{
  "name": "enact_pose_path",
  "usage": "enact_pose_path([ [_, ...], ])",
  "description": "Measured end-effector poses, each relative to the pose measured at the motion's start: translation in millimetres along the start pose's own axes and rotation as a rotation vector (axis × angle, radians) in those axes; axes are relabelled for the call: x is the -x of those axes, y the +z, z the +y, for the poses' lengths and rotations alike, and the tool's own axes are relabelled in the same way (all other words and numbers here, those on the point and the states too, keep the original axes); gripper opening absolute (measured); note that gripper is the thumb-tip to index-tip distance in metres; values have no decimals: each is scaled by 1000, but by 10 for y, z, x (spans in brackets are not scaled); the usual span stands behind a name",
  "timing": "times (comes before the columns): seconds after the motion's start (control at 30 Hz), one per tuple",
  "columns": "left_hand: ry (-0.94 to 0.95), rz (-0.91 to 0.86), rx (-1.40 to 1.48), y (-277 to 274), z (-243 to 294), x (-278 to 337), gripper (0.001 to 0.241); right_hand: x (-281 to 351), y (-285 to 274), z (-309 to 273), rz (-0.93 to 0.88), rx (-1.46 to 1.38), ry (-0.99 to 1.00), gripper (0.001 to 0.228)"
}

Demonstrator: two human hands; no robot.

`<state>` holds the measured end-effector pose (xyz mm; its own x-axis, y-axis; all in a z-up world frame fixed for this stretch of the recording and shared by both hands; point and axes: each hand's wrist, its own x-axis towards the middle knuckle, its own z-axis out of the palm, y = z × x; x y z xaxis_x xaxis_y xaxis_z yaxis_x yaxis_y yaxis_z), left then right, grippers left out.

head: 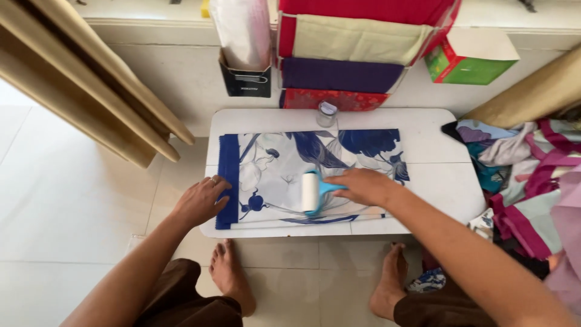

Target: The person uses a lint roller to clean a blue and white patterned cloth laid out on a white table. They then fold the cloth into a smaller rectangular shape and use the lint roller again on the folded item.

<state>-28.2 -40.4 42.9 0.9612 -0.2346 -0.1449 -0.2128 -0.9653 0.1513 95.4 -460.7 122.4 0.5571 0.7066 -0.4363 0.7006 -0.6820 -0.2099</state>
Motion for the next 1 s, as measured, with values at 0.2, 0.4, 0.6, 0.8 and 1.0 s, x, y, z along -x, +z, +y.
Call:
enact_pose_path([
  [0.2, -215, 38, 316, 243, -257, -129, 32, -1174, 295, -772, 111, -12, -138, 44],
  [0.4, -193, 204, 233, 410, -557, -164, 38, -1707, 382, -1466, 174, -97, -168, 46],
  [0.6, 92, 177, -145, 76, -289, -68, 44, -1382, 223, -1292, 103, -189, -159, 46],
  [0.8, 199, 80, -160, 257, -244, 9, 40, -367, -314, -663, 3, -354, -118, 46],
  [1.0, 114, -92, -145, 18, -193, 14, 42, 359, -274, 510, -26, -233, 216, 44],
])
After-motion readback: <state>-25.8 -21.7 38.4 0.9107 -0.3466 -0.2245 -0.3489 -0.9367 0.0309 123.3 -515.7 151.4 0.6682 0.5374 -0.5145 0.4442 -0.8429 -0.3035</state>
